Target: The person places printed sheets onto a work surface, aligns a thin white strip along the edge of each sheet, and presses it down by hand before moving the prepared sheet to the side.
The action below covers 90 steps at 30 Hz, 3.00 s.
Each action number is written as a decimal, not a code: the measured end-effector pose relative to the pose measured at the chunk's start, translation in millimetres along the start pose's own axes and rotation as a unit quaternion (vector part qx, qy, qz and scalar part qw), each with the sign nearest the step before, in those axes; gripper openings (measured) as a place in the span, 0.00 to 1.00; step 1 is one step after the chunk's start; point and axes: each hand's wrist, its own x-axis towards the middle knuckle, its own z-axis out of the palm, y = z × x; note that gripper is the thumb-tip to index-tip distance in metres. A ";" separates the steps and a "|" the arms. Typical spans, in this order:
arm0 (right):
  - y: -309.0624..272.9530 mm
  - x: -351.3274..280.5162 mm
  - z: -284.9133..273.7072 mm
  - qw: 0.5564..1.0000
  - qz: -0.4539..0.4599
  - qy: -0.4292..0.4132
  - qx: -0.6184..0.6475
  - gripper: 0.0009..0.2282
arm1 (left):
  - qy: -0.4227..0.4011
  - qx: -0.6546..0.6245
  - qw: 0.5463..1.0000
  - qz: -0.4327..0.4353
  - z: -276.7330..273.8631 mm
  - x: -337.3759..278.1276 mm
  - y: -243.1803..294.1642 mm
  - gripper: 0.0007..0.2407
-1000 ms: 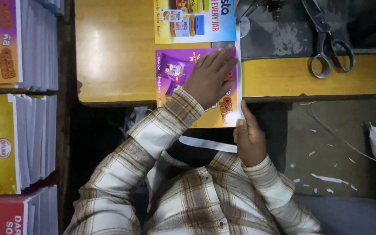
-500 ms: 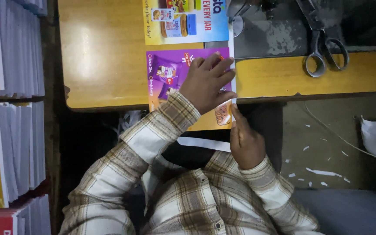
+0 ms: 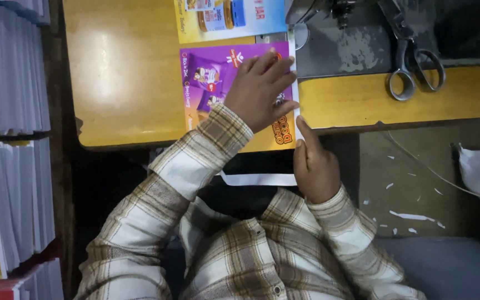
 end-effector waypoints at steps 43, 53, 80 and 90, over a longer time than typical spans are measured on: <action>-6.8 79.4 -22.3 0.987 0.050 -0.073 -0.137 0.22 | 0.023 -0.107 0.990 0.089 27.5 13.3 -40.0 0.11; 6.3 109.2 -7.9 0.988 -0.032 -0.037 -0.148 0.21 | 0.000 -0.132 0.989 0.062 -21.2 35.2 -40.0 0.10; -8.0 25.5 -8.3 1.000 0.003 -0.009 -0.017 0.20 | 0.041 -0.081 0.988 0.129 1.3 25.6 -36.3 0.11; 3.4 -39.1 3.0 0.991 -0.002 0.001 -0.132 0.27 | 0.043 -0.115 0.990 0.074 9.8 14.6 -18.1 0.12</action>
